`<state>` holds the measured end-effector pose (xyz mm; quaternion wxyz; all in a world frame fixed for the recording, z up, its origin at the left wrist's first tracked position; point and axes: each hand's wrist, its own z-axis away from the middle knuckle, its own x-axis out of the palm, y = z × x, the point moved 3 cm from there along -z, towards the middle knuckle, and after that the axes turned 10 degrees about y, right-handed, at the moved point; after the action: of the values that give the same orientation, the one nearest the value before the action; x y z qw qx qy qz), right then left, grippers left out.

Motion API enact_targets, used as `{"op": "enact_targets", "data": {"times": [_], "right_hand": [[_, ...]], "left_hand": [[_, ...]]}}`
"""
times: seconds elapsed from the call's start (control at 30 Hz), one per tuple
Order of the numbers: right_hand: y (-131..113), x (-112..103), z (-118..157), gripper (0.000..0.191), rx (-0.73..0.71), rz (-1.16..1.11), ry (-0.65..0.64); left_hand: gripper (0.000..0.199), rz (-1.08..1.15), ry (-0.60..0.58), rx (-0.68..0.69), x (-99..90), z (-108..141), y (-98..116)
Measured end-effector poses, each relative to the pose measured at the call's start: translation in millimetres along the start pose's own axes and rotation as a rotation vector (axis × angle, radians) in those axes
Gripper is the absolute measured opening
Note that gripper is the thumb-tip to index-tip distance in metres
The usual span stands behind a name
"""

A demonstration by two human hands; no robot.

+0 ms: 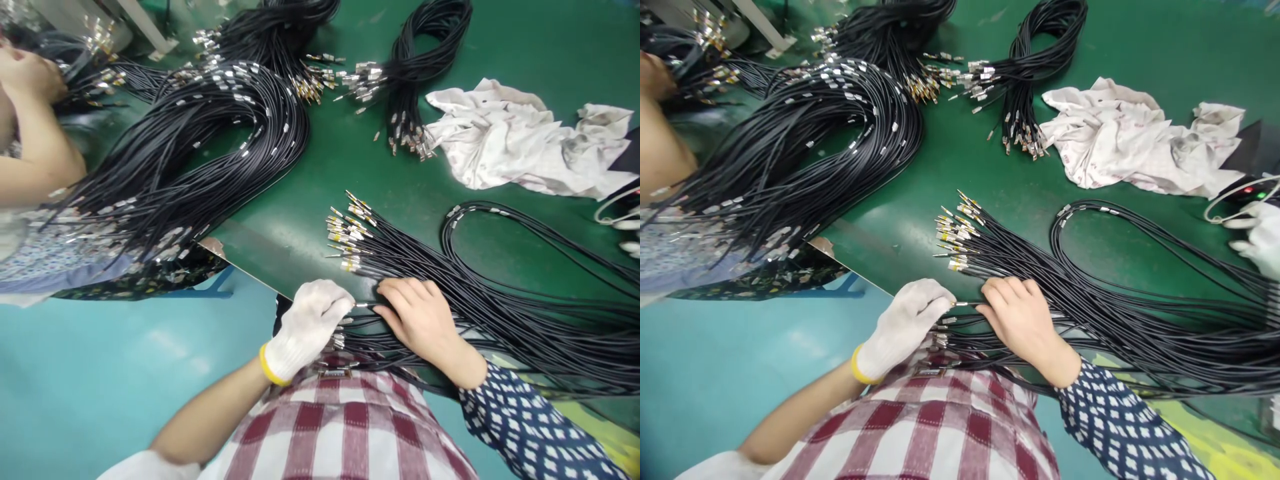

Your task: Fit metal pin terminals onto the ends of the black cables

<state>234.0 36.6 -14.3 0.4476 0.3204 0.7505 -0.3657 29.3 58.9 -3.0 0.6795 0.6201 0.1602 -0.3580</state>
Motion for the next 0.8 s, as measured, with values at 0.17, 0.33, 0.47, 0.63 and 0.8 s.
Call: {"op": "enact_targets", "data": {"times": [0.17, 0.33, 0.47, 0.63, 0.8], "right_hand": [[-10, -6, -13, 0.025, 0.118, -0.290, -0.040], [-29, 2, -23, 0.018, 0.215, -0.572, -0.085], [-31, 3, -22, 0.016, 0.229, -0.584, -0.071], [-33, 2, -27, 0.024, 0.240, -0.614, -0.157], [-34, 18, -23, 0.036, 0.534, -0.906, -0.456]], "left_hand": [[0.027, 0.088, -0.014, -0.127, -11.4, 0, -3], [0.026, 0.139, -0.023, -0.122, -14.9, 6, 2], [0.025, 0.159, -0.032, -0.151, -15.3, 12, -2], [0.024, 0.123, -0.031, -0.061, -12.0, 16, -10], [0.029, -0.019, 0.029, 0.112, -3.9, 20, -17]]}}
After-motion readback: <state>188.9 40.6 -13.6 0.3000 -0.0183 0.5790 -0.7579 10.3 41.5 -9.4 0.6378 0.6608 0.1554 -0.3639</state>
